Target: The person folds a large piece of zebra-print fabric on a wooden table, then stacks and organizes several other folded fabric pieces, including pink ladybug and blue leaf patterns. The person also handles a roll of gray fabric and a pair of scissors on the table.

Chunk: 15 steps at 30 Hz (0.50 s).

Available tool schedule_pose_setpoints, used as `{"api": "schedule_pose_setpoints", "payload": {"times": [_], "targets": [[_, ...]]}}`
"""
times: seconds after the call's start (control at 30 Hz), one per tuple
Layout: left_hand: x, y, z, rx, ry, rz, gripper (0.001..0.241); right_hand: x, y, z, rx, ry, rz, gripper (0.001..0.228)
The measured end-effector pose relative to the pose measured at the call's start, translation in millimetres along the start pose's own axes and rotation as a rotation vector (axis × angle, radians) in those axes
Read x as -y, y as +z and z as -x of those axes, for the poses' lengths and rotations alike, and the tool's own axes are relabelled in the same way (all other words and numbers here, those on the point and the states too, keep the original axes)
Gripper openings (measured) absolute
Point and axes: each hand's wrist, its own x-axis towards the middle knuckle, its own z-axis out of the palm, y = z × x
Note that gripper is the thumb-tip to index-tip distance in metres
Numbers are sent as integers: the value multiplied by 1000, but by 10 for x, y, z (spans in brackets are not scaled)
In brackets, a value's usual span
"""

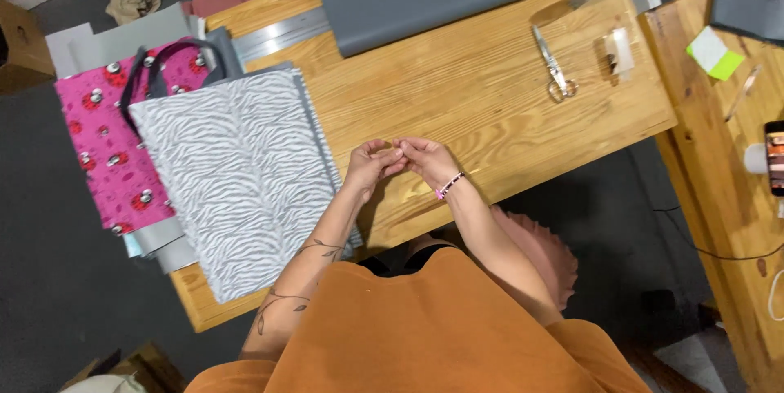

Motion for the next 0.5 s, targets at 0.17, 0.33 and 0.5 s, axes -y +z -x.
{"api": "schedule_pose_setpoints", "payload": {"times": [0.17,0.33,0.5], "targets": [[25,568,-103,92,-24,-127,36,167,-624,-67,53,32,22,25],[171,994,-253,68,-39,-166,37,148,-1163,-466,-23,-122,23,23],[279,1119,-226,-18,-61,-218,48,1365,-1579,-428,-365,-776,151,11]]}}
